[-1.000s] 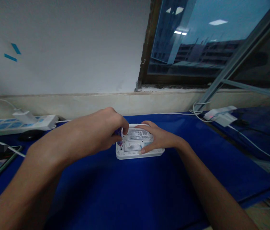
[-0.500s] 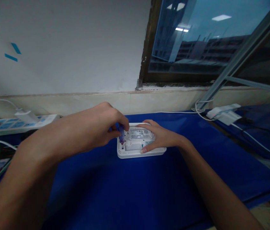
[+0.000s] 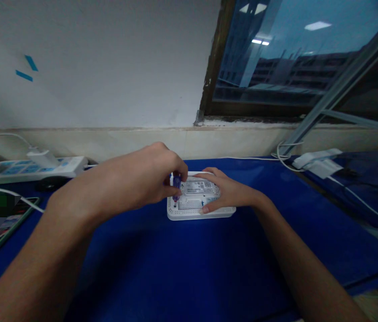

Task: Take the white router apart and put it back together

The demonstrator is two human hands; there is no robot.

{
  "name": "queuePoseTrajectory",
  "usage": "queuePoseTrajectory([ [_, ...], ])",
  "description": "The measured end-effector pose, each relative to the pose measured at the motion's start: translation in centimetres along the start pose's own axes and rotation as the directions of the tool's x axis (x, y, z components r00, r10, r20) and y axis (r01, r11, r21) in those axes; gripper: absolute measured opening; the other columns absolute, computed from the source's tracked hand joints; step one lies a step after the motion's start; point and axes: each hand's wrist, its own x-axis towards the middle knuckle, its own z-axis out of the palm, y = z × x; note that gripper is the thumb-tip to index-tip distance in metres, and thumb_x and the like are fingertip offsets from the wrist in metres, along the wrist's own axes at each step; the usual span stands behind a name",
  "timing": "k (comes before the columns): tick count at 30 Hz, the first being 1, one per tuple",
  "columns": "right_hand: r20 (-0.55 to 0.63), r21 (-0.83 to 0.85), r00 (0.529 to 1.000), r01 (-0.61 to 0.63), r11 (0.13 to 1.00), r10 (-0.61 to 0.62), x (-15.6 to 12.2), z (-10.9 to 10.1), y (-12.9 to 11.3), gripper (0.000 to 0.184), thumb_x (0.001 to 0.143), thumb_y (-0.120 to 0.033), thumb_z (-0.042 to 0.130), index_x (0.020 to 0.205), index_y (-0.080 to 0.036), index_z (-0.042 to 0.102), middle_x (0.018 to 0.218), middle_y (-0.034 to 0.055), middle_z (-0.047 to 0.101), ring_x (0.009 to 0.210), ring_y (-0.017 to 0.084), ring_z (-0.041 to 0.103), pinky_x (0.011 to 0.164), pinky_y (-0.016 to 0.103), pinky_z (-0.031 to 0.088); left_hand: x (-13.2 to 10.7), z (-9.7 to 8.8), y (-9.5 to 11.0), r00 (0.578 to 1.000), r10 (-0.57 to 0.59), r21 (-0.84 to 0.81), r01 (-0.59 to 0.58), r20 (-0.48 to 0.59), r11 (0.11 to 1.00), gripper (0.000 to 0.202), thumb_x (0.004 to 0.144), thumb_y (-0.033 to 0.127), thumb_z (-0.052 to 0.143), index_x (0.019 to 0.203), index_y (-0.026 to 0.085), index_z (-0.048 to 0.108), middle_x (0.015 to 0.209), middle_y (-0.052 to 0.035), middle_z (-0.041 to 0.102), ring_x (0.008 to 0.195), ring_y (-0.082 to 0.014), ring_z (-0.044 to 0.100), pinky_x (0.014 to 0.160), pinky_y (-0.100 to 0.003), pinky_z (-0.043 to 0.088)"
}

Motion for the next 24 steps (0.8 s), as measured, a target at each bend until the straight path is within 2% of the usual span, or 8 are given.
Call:
queuePoseTrajectory([
  [3, -0.001, -0.004, 1.0, 0.0, 1.0, 0.0, 0.0, 0.0, 0.0, 0.1, 0.064, -0.069, 0.08, 0.15, -0.035, 0.042, 0.147, 0.0076, 0.037, 0.141, 0.033, 0.036, 0.119, 0.051, 0.032, -0.3, -0.2, -0.1, 0.999, -0.002, -0.005, 0.002, 0.038, 1.0, 0.016, 0.087, 0.028, 0.067, 0.099, 0.031, 0.077, 0.089, -0.0009, 0.076, 0.073, -0.0175, 0.067, 0.062, -0.025, 0.042],
  [6, 0.008, -0.004, 1.0, -0.014, 1.0, 0.014, 0.0, 0.0, -0.1, 0.1, 0.064, -0.069, 0.081, 0.15, -0.035, 0.042, 0.149, 0.0074, 0.036, 0.142, 0.033, 0.034, 0.12, 0.051, 0.031, -0.2, 0.0, -0.2, 0.998, -0.057, 0.037, 0.056, 0.039, 0.998, 0.015, 0.087, 0.036, 0.067, 0.089, 0.026, 0.078, 0.079, -0.0026, 0.074, 0.062, -0.016, 0.061, 0.054, -0.026, 0.037],
  [10, 0.006, 0.002, 1.0, 0.003, 1.0, -0.003, 0.0, 0.0, -0.1, 0.099, 0.064, -0.068, 0.081, 0.15, -0.036, 0.043, 0.147, 0.0071, 0.038, 0.14, 0.034, 0.036, 0.119, 0.052, 0.033, 0.1, 0.3, -0.6, 0.989, -0.141, 0.081, 0.136, 0.051, 0.987, 0.037, 0.09, 0.052, 0.061, 0.076, 0.022, 0.076, 0.064, -0.0032, 0.068, 0.046, -0.0125, 0.051, 0.047, -0.026, 0.031],
  [13, 0.009, 0.009, 1.0, -0.008, 1.0, 0.008, 0.0, 0.0, 0.0, 0.099, 0.064, -0.068, 0.081, 0.15, -0.037, 0.042, 0.148, 0.0062, 0.037, 0.14, 0.034, 0.036, 0.119, 0.052, 0.033, 0.0, 0.5, -1.0, 0.993, -0.112, 0.053, 0.111, 0.027, 0.992, 0.03, 0.086, 0.052, 0.066, 0.093, 0.025, 0.079, 0.078, -0.0044, 0.073, 0.057, -0.0152, 0.06, 0.053, -0.026, 0.037],
  [15, 0.011, 0.011, 1.0, -0.009, 1.0, 0.009, 0.0, -0.1, -0.1, 0.099, 0.064, -0.068, 0.081, 0.15, -0.037, 0.043, 0.148, 0.0064, 0.038, 0.141, 0.034, 0.035, 0.119, 0.052, 0.033, -0.2, 0.4, -1.2, 0.997, -0.072, 0.026, 0.072, 0.003, 0.997, 0.027, 0.083, 0.044, 0.072, 0.106, 0.03, 0.076, 0.091, -0.0038, 0.075, 0.071, -0.0178, 0.066, 0.06, -0.025, 0.042],
  [18, 0.004, 0.004, 1.0, 0.004, 1.0, -0.004, 0.0, -0.1, -0.2, 0.098, 0.064, -0.068, 0.081, 0.149, -0.036, 0.044, 0.147, 0.0073, 0.039, 0.142, 0.036, 0.033, 0.119, 0.054, 0.032, -0.6, 0.2, -1.1, 0.999, -0.031, -0.003, 0.031, 0.02, 1.0, 0.024, 0.084, 0.03, 0.068, 0.107, 0.031, 0.076, 0.095, -0.003, 0.075, 0.079, -0.018, 0.067, 0.066, -0.024, 0.044],
  [21, 0.001, 0.0, 1.0, 0.002, 1.0, -0.002, 0.0, 0.0, -0.1, 0.098, 0.064, -0.068, 0.081, 0.149, -0.037, 0.044, 0.148, 0.0072, 0.039, 0.142, 0.036, 0.034, 0.119, 0.055, 0.032, -0.6, 0.0, -0.6, 0.998, -0.049, 0.01, 0.049, 0.043, 0.999, 0.016, 0.086, 0.033, 0.066, 0.094, 0.026, 0.078, 0.083, -0.0038, 0.074, 0.066, -0.0159, 0.064, 0.059, -0.024, 0.042],
  [24, -0.001, 0.002, 1.0, -0.008, 1.0, 0.008, -0.1, 0.1, 0.2, 0.1, 0.063, -0.069, 0.081, 0.15, -0.037, 0.042, 0.149, 0.007, 0.037, 0.142, 0.035, 0.035, 0.119, 0.054, 0.032, -0.2, 0.1, -0.1, 0.995, -0.093, 0.081, 0.09, 0.043, 0.993, 0.032, 0.088, 0.049, 0.064, 0.077, 0.022, 0.077, 0.065, -0.0041, 0.068, 0.048, -0.0128, 0.052, 0.049, -0.026, 0.034],
])
